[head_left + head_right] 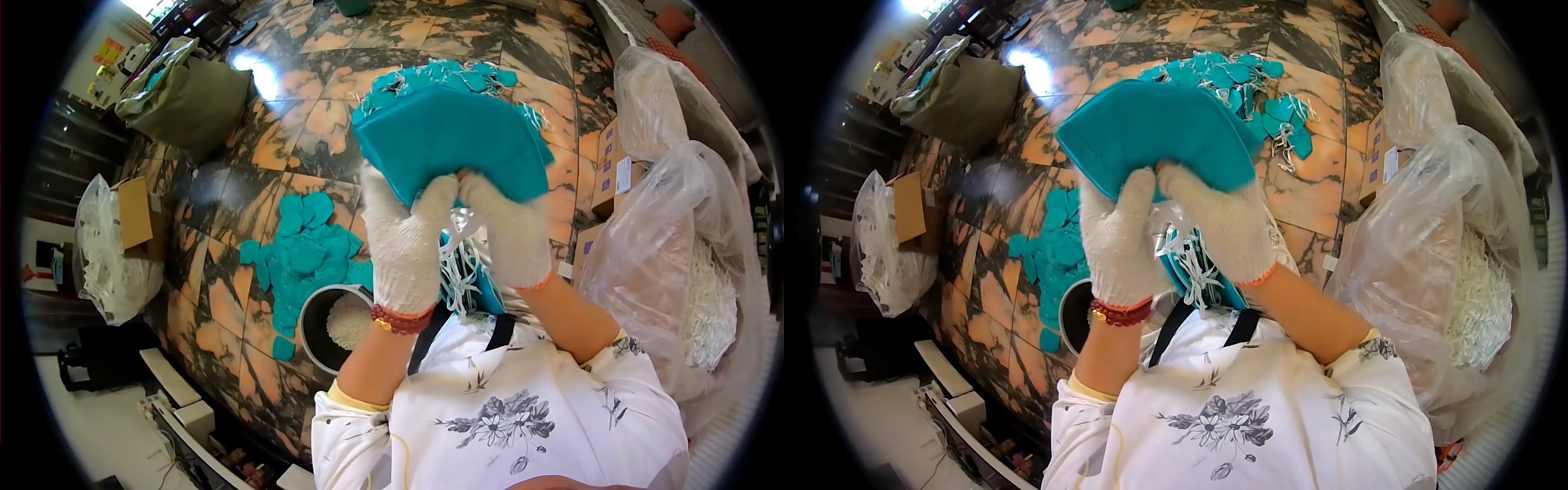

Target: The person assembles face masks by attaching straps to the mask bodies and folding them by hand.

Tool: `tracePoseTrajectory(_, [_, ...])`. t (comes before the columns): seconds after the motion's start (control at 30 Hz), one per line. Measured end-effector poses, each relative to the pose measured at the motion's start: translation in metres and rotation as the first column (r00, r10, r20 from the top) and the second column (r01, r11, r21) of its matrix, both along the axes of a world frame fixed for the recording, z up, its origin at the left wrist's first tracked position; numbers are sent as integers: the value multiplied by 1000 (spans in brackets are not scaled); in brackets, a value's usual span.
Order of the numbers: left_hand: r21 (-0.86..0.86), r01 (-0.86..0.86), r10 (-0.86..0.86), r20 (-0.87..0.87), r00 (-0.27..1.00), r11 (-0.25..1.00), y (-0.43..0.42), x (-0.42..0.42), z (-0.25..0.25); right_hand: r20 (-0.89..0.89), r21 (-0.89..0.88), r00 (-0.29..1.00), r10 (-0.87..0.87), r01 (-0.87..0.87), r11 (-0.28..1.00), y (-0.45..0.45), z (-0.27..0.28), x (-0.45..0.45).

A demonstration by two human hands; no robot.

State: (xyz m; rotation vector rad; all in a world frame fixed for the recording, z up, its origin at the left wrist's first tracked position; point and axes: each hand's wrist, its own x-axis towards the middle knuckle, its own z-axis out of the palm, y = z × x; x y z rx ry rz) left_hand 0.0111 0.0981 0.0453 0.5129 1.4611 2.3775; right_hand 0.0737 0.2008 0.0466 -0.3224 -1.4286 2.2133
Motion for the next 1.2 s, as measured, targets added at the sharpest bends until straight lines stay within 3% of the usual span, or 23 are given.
tracePoseTrajectory(0.03, [-80,60,-62,-27,998,995,-3,-1,3,-9,0,1000,-28,28,1000,4,3,-4])
tracePoseTrajectory(0.07, [-42,138,-132,126,983,989,-3,-2,2,9,37,1000,-1,1,999,9,2,-3])
tracePoseTrajectory(0.17, [-219,329,-296,172,940,919,-18,-10,-1,-5,237,999,-45,45,971,25,7,-10])
tracePoseTrajectory(0.23, [-375,328,-271,196,942,867,-27,-11,10,-64,303,995,-74,90,949,38,5,-12])
tracePoseTrajectory(0.3, [-552,456,-406,219,887,699,-51,-25,4,17,-33,999,-41,42,999,45,18,-11])
tracePoseTrajectory(0.4, [-529,454,-416,197,888,717,-72,-29,-15,-50,-58,998,-26,24,998,53,7,-14])
tracePoseTrajectory(0.5, [-370,680,-602,316,733,633,-94,-31,-24,-72,-204,997,32,-46,978,76,-5,-11])
tracePoseTrajectory(0.53, [-282,686,-575,387,721,671,-99,-27,-31,-77,-264,996,47,-66,962,86,-8,-9])
tracePoseTrajectory(0.6, [-256,656,-554,373,744,710,-97,-19,-35,-119,-267,983,138,-166,949,96,-5,-2])
tracePoseTrajectory(0.7, [-341,653,-525,399,752,676,-96,-11,-34,-57,-139,998,-22,13,990,78,0,-4])
tracePoseTrajectory(0.77, [-338,695,-538,451,712,635,-93,-9,-36,-267,-187,962,65,-118,975,78,-6,-4])
tracePoseTrajectory(0.8, [-285,726,-557,489,671,625,-91,-7,-38,-222,-351,975,14,-94,932,75,-1,-4])
tracePoseTrajectory(0.83, [-232,755,-575,524,628,613,-88,-5,-39,-291,-410,950,113,-230,883,73,1,-1])
tracePoseTrajectory(0.87, [-305,761,-563,528,636,573,-84,-1,-38,-365,-456,909,199,-361,813,73,1,4])
tracePoseTrajectory(0.9, [-343,784,-584,528,616,517,-84,-1,-42,-440,-490,855,274,-485,724,75,0,10])
tracePoseTrajectory(0.93, [-379,804,-604,530,595,459,-86,-1,-47,-661,-433,639,394,-753,496,84,-4,7])
tracePoseTrajectory(0.97, [-413,819,-623,533,572,399,-88,-1,-51,-637,-398,561,529,-827,398,98,4,13])
tracePoseTrajectory(1.0, [-486,800,-637,502,585,352,-93,-4,-47,-596,-336,516,615,-856,392,108,11,16])
tracePoseTrajectory(1.07, [-517,779,-623,490,609,355,-109,-9,-44,-493,-450,640,589,-768,456,108,10,22])
tracePoseTrajectory(1.1, [-547,768,-599,507,620,332,-114,-11,-39,-401,-604,784,473,-615,507,97,7,31])
tracePoseTrajectory(1.13, [-540,744,-627,435,647,393,-118,-10,-45,-277,-729,894,353,-435,529,86,3,39])
tracePoseTrajectory(1.2, [-465,754,-696,335,635,464,-113,-7,-39,162,-357,877,452,-375,856,74,6,43])
